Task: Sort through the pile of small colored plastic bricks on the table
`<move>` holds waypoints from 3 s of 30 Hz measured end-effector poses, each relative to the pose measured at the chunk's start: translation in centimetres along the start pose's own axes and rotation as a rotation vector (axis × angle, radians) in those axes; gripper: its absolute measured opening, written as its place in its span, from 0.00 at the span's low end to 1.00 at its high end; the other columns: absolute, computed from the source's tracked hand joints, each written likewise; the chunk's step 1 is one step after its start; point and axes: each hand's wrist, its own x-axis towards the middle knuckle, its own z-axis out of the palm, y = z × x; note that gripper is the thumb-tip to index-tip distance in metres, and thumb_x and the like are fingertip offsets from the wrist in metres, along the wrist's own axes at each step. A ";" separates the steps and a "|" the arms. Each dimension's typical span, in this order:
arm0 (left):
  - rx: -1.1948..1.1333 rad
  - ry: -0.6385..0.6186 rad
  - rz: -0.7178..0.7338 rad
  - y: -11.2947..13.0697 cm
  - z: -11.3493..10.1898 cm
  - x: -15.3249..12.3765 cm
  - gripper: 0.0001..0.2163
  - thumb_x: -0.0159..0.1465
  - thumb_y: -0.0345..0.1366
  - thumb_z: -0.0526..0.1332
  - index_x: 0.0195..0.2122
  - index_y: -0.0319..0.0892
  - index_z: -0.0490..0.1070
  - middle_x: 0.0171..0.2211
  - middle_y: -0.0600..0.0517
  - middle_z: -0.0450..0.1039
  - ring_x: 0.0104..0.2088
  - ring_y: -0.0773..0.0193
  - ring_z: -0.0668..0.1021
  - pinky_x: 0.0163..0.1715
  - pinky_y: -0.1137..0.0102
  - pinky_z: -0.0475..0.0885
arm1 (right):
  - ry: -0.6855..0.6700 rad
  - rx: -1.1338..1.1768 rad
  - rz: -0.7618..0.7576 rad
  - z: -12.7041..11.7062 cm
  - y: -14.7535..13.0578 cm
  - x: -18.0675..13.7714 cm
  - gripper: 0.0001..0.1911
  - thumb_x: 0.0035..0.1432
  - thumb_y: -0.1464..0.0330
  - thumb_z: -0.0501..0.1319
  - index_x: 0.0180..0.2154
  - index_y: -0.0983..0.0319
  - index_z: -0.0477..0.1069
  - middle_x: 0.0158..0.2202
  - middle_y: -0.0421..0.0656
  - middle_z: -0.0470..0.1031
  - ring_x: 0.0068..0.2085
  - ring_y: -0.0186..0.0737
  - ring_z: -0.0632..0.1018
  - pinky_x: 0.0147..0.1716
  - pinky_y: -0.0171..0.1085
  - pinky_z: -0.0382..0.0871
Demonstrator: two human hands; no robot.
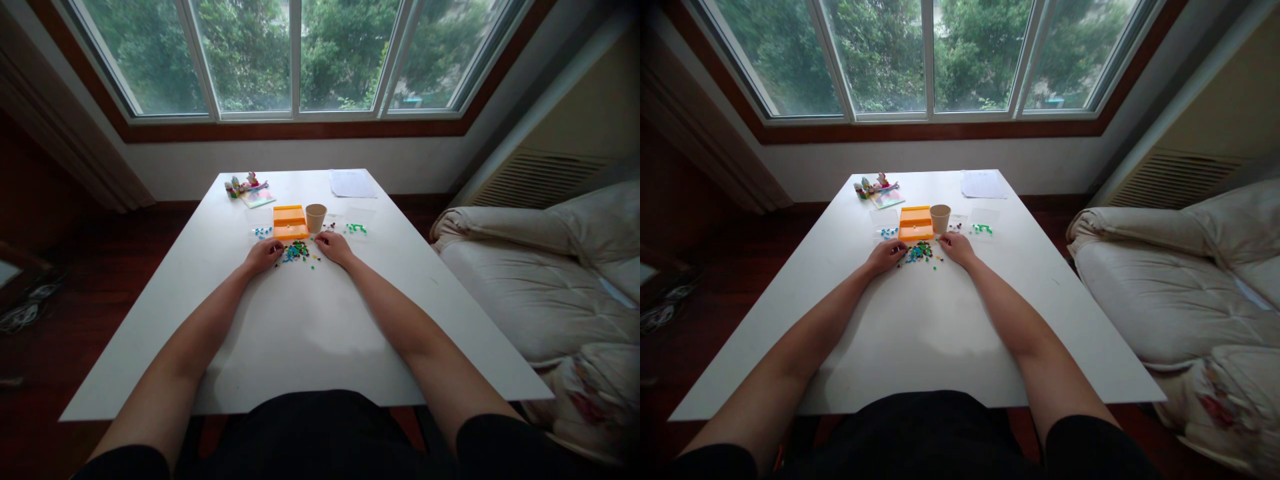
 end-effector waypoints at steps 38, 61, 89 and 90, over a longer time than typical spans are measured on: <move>0.007 -0.011 -0.008 0.2 -0.2 0.0 0.10 0.65 0.40 0.59 0.39 0.43 0.78 0.34 0.50 0.77 0.30 0.63 0.73 0.34 0.68 0.69 | -0.006 0.003 0.010 0.1 0.1 0.0 0.10 0.65 0.66 0.60 0.40 0.61 0.80 0.40 0.45 0.80 0.37 0.39 0.76 0.40 0.35 0.67; -0.005 -0.002 -0.006 0.0 -0.1 0.1 0.10 0.65 0.41 0.60 0.39 0.43 0.78 0.34 0.50 0.76 0.31 0.63 0.73 0.34 0.68 0.69 | 0.001 -0.002 0.003 0.0 0.1 0.0 0.10 0.65 0.65 0.60 0.40 0.60 0.80 0.39 0.45 0.80 0.37 0.40 0.75 0.39 0.36 0.66; -0.010 0.002 0.008 0.4 -0.3 0.0 0.09 0.65 0.39 0.60 0.38 0.43 0.77 0.35 0.50 0.76 0.30 0.64 0.72 0.34 0.68 0.68 | 0.006 0.028 -0.006 -0.1 0.1 0.0 0.11 0.64 0.65 0.60 0.40 0.61 0.81 0.38 0.44 0.79 0.35 0.39 0.75 0.39 0.37 0.67; -0.011 0.002 0.008 0.4 -0.3 0.0 0.09 0.64 0.39 0.60 0.38 0.43 0.77 0.34 0.50 0.76 0.30 0.64 0.72 0.33 0.68 0.68 | 0.006 0.029 -0.009 0.0 0.1 0.1 0.11 0.64 0.66 0.60 0.40 0.61 0.81 0.38 0.44 0.79 0.35 0.39 0.75 0.39 0.37 0.67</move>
